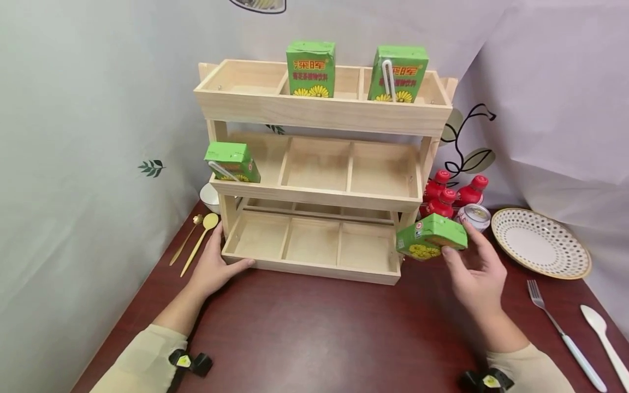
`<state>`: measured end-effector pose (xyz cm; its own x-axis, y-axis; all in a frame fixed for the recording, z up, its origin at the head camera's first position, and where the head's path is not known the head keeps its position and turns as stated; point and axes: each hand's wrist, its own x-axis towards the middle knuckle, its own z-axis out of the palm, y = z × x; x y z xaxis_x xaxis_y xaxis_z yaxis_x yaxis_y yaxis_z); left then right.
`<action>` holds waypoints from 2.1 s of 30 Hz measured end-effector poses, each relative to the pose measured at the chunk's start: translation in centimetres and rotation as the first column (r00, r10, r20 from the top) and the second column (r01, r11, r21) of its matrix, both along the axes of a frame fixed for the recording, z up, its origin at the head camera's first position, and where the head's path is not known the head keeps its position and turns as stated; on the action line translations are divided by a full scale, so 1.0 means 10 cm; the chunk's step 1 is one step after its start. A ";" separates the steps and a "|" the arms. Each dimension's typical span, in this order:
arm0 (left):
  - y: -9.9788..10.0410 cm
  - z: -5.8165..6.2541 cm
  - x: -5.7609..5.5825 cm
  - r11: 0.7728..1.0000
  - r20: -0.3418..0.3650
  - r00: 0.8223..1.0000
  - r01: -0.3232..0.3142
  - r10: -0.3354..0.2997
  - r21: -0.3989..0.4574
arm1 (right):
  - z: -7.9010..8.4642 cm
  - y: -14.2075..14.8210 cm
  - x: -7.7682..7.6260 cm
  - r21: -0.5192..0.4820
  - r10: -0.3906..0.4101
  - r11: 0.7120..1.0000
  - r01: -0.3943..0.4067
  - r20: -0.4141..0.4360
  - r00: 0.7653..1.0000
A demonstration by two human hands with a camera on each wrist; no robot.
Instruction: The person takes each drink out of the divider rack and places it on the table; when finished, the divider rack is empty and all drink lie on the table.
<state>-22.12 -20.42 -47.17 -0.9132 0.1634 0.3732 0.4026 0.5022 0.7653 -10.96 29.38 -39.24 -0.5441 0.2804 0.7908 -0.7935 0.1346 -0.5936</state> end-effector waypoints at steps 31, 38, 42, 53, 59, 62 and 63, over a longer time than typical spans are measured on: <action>0.09 0.17 0.10 0.999 -0.009 1.000 0.025 -0.024 0.029 | -0.40 0.69 -0.18 0.066 -0.042 0.998 0.012 0.488 0.872; 0.15 0.36 0.23 0.999 -0.011 0.999 0.037 -0.036 0.020 | -0.40 0.70 -0.18 0.148 -0.098 0.989 0.028 0.487 0.868; 0.14 0.32 0.20 0.999 -0.010 0.999 0.042 -0.042 0.033 | -0.41 0.70 -0.17 0.167 -0.111 0.985 0.034 0.479 0.871; 0.02 -0.01 0.01 1.000 0.001 1.000 0.005 -0.005 0.010 | -0.32 0.66 -0.14 0.286 -0.253 0.948 0.140 0.411 0.875; 0.02 -0.01 0.01 1.000 -0.006 1.000 0.008 -0.008 0.004 | -0.16 0.54 -0.15 0.318 -0.334 0.910 0.266 0.180 0.925; 0.02 -0.01 0.00 1.000 -0.008 1.000 0.011 -0.011 0.012 | -0.05 0.43 -0.18 0.333 -0.346 0.890 0.311 0.051 0.937; 0.01 -0.01 0.00 1.000 -0.009 1.000 0.012 -0.012 0.014 | -0.01 0.39 -0.20 0.337 -0.346 0.886 0.319 0.022 0.938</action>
<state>-22.11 -20.28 -47.27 -0.9078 0.1687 0.3840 0.4155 0.4868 0.7684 -12.94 33.28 -39.35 -0.5284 0.1925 0.8269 -0.6204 0.5773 -0.5308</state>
